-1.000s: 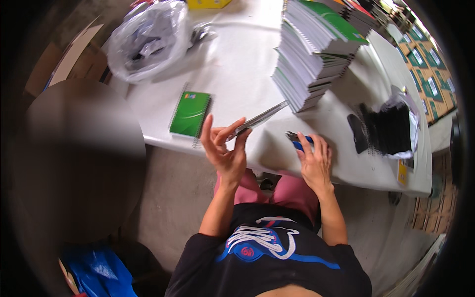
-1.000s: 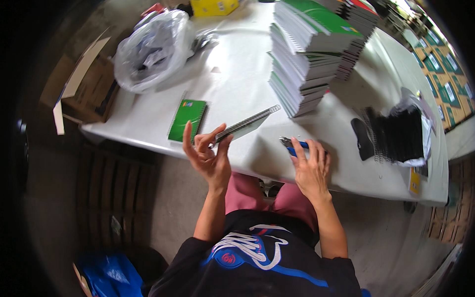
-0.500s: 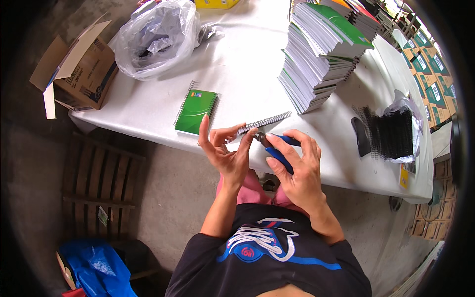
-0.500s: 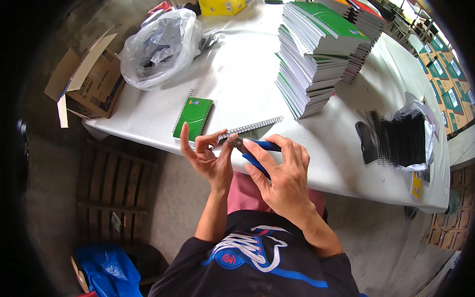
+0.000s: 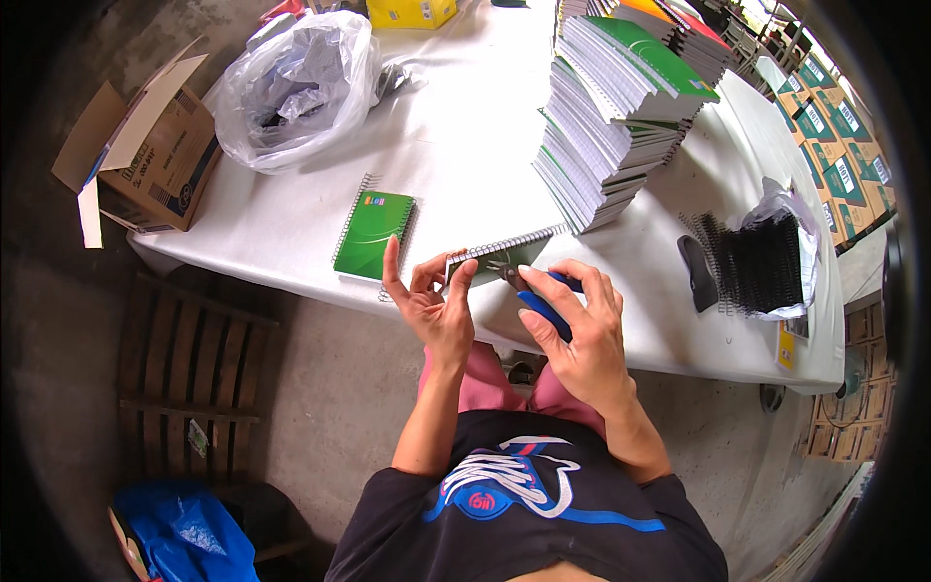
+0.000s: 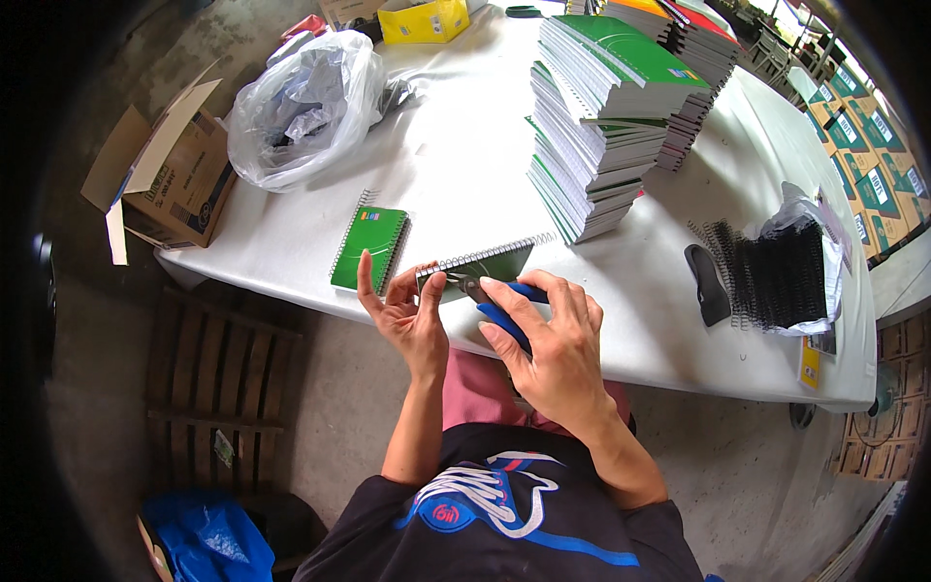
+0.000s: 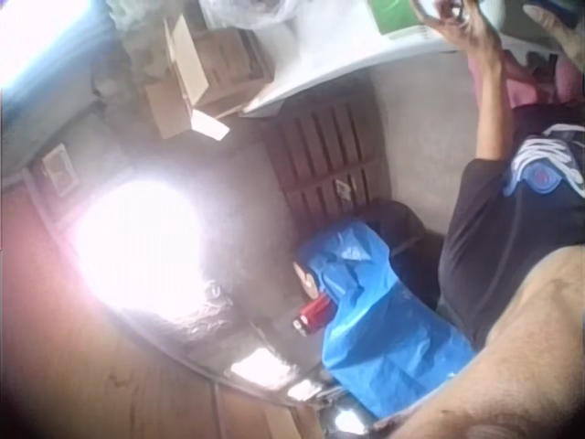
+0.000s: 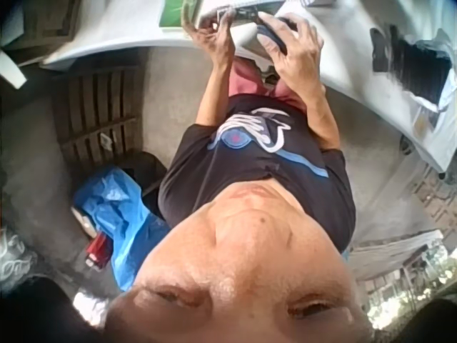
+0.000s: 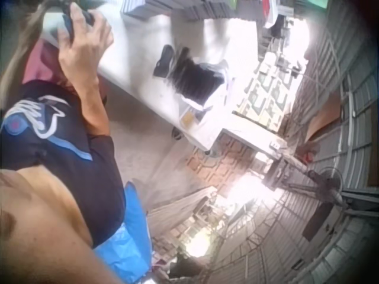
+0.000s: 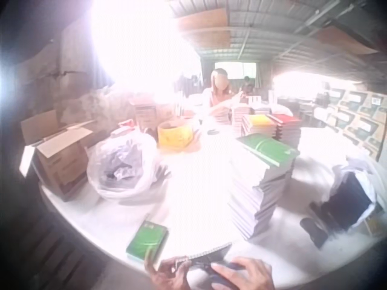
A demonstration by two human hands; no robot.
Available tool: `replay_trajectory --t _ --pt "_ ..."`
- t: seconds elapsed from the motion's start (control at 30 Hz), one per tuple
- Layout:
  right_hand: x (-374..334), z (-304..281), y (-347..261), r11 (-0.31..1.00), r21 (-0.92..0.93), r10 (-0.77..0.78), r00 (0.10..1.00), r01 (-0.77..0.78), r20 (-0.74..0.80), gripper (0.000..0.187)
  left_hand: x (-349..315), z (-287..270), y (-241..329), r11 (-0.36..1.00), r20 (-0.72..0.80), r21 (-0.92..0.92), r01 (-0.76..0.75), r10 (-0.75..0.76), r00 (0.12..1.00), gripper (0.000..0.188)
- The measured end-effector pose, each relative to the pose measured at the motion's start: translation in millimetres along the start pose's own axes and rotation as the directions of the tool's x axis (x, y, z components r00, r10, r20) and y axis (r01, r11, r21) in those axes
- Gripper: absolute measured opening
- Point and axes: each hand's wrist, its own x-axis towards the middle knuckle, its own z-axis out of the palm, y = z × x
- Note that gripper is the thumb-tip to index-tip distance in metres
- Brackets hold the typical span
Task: The person inserts a spiral binding through the holes of a green notebook, uses pliers to trim the excess wire, and places the completed notebook onto a stack.
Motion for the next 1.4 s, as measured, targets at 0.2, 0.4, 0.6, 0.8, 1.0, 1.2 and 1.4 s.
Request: replay_trajectory --t 0.2,0.4,0.6,0.8,1.0,1.2,1.4 --pt "5 4 -4 0.999 -0.03 -0.023 1.0 0.023 0.004 0.036 2 0 7 0.999 0.109 0.035 -0.031 0.027 0.994 0.083" --pt "8 8 -6 0.997 -0.072 -0.023 1.0 0.024 0.018 0.036 1 1 7 0.998 0.094 0.036 -0.053 0.049 0.994 0.083" --pt "9 7 -6 0.996 -0.09 -0.015 1.0 0.017 0.02 0.036 0 -1 9 0.997 0.044 0.067 -0.026 0.023 0.999 0.082" --pt "10 5 -9 0.995 -0.097 -0.028 0.999 0.031 0.027 0.035 0 -2 8 0.986 0.075 0.113 -0.124 0.116 0.99 0.079" --pt "11 0 -10 1.0 -0.013 0.021 0.996 -0.02 0.087 0.035 1 -2 9 0.983 0.086 0.084 -0.164 0.157 0.984 0.078" --pt "11 -1 -10 1.0 -0.013 0.011 0.995 -0.009 0.103 0.033 2 -3 10 0.948 0.127 0.187 -0.256 0.236 0.964 0.076" --pt "7 0 12 0.429 0.682 0.088 0.778 -0.593 0.622 0.037 2 0 8 0.819 0.139 0.266 -0.508 0.489 0.861 0.069"
